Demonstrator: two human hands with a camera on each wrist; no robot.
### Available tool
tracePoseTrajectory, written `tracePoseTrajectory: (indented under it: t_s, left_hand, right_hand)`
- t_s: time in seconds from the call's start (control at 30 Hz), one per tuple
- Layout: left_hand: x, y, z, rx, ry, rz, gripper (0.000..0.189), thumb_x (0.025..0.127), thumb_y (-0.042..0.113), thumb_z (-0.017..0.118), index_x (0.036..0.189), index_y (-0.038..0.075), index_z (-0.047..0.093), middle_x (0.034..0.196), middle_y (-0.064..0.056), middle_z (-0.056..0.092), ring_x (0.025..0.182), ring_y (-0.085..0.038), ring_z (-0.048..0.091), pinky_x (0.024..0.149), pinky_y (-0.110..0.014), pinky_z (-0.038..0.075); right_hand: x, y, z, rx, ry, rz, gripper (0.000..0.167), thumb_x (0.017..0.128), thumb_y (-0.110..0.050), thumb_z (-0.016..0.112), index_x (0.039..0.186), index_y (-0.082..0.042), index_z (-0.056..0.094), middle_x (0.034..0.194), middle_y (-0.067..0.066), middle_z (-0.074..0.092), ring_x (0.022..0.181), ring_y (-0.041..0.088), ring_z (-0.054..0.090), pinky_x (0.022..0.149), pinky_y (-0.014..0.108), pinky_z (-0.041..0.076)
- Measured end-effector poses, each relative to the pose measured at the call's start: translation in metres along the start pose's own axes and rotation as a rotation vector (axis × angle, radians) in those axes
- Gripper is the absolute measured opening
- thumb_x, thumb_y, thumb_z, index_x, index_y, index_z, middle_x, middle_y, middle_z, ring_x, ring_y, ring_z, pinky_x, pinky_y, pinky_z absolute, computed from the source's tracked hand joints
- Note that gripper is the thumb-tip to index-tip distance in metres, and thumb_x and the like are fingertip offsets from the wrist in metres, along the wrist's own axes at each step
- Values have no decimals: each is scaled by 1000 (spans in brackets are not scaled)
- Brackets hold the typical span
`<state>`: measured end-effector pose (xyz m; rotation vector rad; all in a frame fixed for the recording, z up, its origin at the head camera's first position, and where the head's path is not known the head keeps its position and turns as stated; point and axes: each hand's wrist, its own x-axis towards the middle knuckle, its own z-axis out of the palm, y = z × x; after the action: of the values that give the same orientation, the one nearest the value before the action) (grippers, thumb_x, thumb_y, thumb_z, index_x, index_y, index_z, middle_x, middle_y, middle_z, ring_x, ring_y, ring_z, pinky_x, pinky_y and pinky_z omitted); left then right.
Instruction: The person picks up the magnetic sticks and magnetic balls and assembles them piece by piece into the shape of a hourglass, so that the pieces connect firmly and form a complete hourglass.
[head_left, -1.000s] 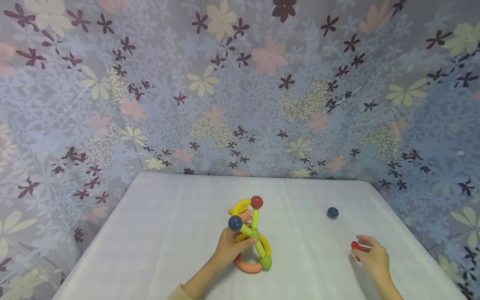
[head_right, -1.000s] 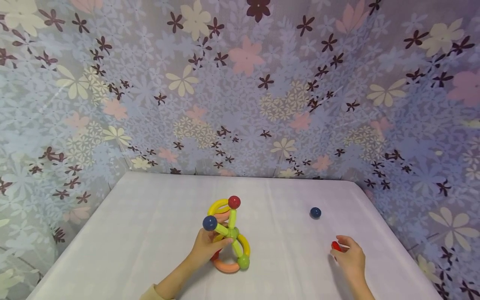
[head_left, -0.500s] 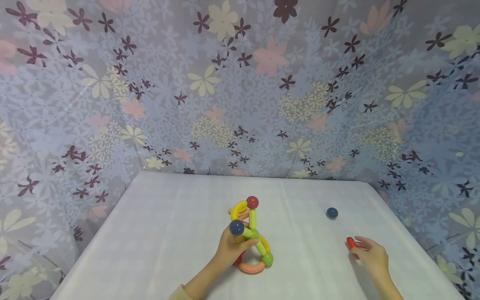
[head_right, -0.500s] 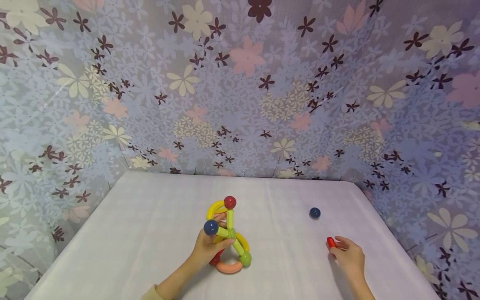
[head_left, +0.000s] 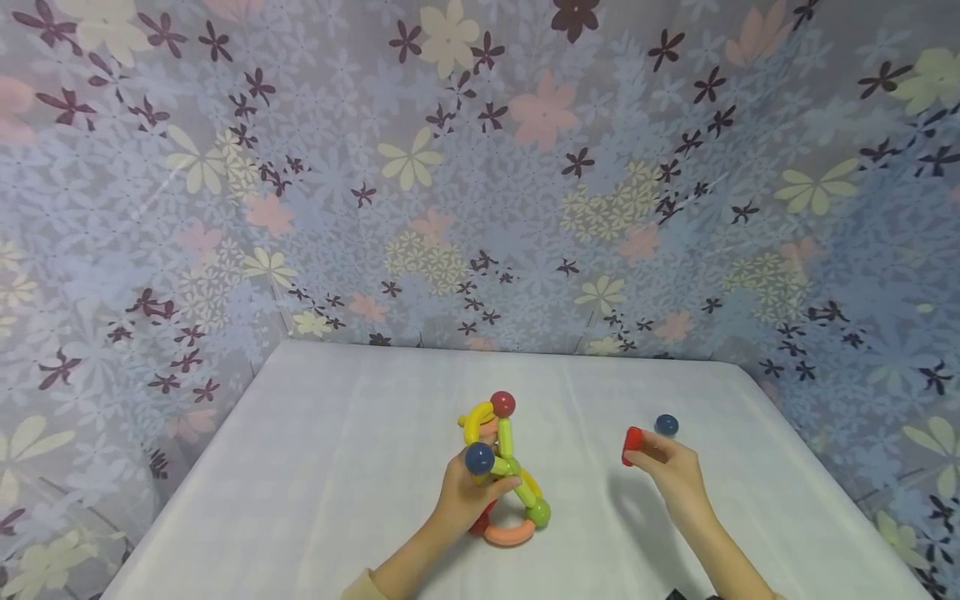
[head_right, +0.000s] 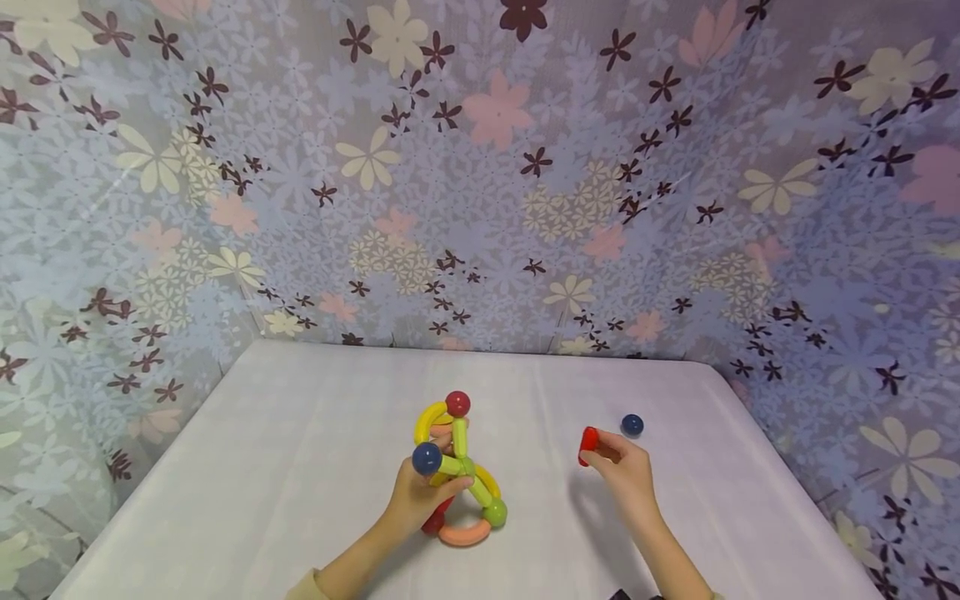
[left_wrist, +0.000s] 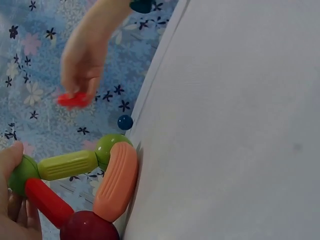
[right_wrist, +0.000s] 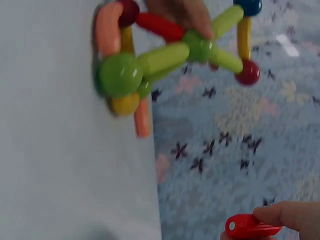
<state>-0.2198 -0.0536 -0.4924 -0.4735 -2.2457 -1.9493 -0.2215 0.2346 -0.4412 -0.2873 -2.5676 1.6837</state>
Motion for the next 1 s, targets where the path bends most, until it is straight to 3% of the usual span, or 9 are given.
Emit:
tracePoseTrajectory:
  t_s: [0.07, 0.23, 0.43, 0.7, 1.0]
  left_hand:
    - [0, 0, -2, 14, -14, -8, 54, 74, 20, 81, 121, 7, 59, 109, -9, 67, 99, -8, 61, 92, -17, 48]
    - [5, 1, -7, 35, -52, -52, 52, 74, 19, 81, 121, 7, 62, 110, -9, 70, 101, -13, 63, 92, -21, 50]
    - [8, 2, -12, -55, -111, -149, 53, 77, 18, 78, 126, 7, 59, 115, -9, 69, 105, -14, 60, 97, -28, 51]
    - [10, 1, -12, -89, -148, -159, 54, 81, 18, 75, 131, 7, 56, 120, -10, 65, 108, -16, 60, 94, -26, 52]
    - [12, 7, -15, -84, -145, -219, 58, 79, 19, 77, 131, 10, 54, 126, -12, 62, 116, -26, 58, 97, -38, 52]
  right_hand:
    - [-2, -12, 12, 63, -25, -30, 48, 88, -13, 67, 129, 7, 52, 100, -5, 69, 83, -8, 56, 77, 9, 48]
    - [-4, -32, 40, 199, -68, -78, 41, 87, -13, 68, 122, 4, 56, 87, -18, 66, 87, 0, 62, 81, 14, 50]
    - [-10, -44, 69, 262, -121, -107, 36, 84, -9, 70, 116, 4, 59, 89, -13, 68, 88, 5, 64, 81, 19, 53]
    - [-19, -50, 94, 311, -250, -187, 32, 80, -4, 72, 108, 5, 62, 93, -5, 69, 89, 10, 67, 82, 23, 55]
    - [-24, -47, 109, 244, -276, -213, 28, 77, -4, 75, 103, 0, 64, 100, 13, 68, 91, 11, 65, 84, 19, 53]
